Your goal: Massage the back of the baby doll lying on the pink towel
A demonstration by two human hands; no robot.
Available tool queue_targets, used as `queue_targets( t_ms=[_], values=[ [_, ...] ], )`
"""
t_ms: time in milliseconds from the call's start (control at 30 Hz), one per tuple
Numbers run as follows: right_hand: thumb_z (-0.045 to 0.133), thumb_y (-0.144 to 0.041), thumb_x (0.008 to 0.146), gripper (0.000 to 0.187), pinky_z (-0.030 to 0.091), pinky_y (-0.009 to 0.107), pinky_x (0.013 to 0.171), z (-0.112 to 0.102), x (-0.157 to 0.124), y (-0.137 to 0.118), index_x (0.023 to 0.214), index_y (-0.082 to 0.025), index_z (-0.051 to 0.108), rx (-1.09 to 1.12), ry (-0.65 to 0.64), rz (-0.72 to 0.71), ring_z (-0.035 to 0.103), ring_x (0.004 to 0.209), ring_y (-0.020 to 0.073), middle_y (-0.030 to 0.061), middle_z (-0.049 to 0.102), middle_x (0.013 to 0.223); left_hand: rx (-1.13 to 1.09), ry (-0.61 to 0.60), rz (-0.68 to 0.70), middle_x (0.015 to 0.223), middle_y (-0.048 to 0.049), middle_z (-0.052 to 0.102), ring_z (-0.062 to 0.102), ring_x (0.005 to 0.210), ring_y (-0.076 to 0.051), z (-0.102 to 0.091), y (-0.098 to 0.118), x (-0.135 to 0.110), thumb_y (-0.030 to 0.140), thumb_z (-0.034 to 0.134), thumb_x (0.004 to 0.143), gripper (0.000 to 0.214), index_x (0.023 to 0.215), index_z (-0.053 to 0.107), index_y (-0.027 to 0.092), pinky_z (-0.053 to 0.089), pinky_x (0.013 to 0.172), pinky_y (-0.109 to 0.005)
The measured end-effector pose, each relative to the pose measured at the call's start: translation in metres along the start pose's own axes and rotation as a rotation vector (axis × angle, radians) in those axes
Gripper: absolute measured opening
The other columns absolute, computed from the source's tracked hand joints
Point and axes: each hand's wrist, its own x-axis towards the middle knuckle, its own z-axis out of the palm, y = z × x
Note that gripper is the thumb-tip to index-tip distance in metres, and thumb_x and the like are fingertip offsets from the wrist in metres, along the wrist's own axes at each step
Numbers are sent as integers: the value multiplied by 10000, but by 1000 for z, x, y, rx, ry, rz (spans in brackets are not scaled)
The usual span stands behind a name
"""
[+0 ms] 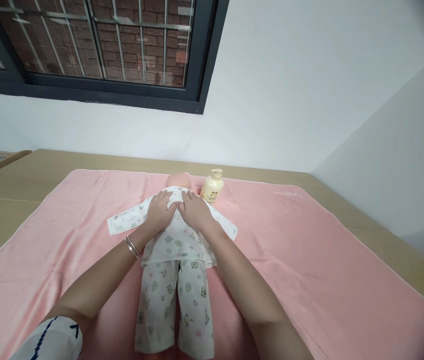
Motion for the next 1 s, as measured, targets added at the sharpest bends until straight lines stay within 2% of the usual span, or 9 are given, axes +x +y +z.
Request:
queue_targets(
  t_ms=[67, 200, 267, 367, 433, 467, 600, 800, 1000],
  values=[
    [276, -373, 1034, 559, 318, 499, 1145, -8, -2, 5, 1513, -89, 321, 38, -88, -7, 349, 1438, 328, 184, 379, 1550, 2, -51, -2, 1408, -160, 563, 479, 1349, -320, -4, 1, 2, 347, 469, 947, 460, 1323, 562, 99, 353, 1170, -498],
    [436, -350, 976, 543, 400, 507, 1077, -41, -18, 11, 1470, -128, 412, 60, -184, -154, 443, 1359, 350, 178, 485, 1470, -7, -43, 28, 1371, -205, 568, 474, 1335, -342, -18, 27, 5, 256, 430, 930, 445, 1303, 560, 52, 326, 1171, -525],
    [443, -303, 957, 485, 401, 468, 1091, -58, -22, 18, 1410, -136, 488, 112, -51, -202, 478, 1325, 317, 159, 553, 1400, -151, 16, 32, 1367, -193, 572, 472, 1335, -325, -26, 49, 11, 259, 404, 939, 439, 1307, 554, 71, 318, 1175, -511],
    [356, -226, 964, 518, 304, 441, 1183, -69, -17, 38, 1449, -57, 427, 166, 242, -42, 356, 1430, 302, 195, 435, 1503, -575, 68, -98, 1308, -137, 625, 541, 1271, -282, -33, 85, 36, 369, 405, 970, 390, 1218, 613, 153, 387, 1130, -444],
    [344, -207, 959, 590, 234, 474, 1220, -68, -9, 55, 1499, 27, 305, 168, 291, 83, 215, 1498, 334, 243, 275, 1582, -910, 114, -248, 1159, -132, 688, 616, 1171, -254, -32, 103, 59, 395, 423, 969, 352, 1054, 660, 150, 423, 1097, -392],
    [341, -202, 956, 617, 210, 492, 1229, -65, -5, 63, 1511, 54, 256, 166, 282, 102, 169, 1510, 344, 255, 227, 1596, -1100, 101, -349, 1164, -139, 683, 628, 1166, -243, -30, 110, 71, 392, 420, 971, 352, 1067, 648, 142, 430, 1093, -373],
    [318, -175, 935, 646, 160, 505, 1251, -55, 8, 85, 1519, 80, 210, 198, 270, 22, 122, 1526, 315, 244, 191, 1610, -1622, -125, -691, 1390, -209, 550, 521, 1341, -236, -21, 125, 103, 477, 328, 997, 528, 1285, 525, 81, 400, 1132, -325],
    [310, -99, 868, 696, 134, 484, 1261, -38, 20, 94, 1536, 45, 178, 298, 390, -66, 117, 1533, 243, 204, 173, 1626, -1900, -229, -820, 1525, -229, 394, 419, 1426, -257, -12, 129, 109, 532, 316, 977, 719, 1492, 281, 30, 446, 1105, -311],
    [358, -74, 857, 651, 187, 497, 1241, -22, 27, 88, 1495, 45, 318, 124, 386, -9, 222, 1498, 299, 216, 316, 1574, -2042, -273, -828, 1472, -226, 468, 567, 1294, -231, -6, 117, 116, 512, 233, 995, 706, 1509, 253, 29, 542, 991, -302]
  ],
)
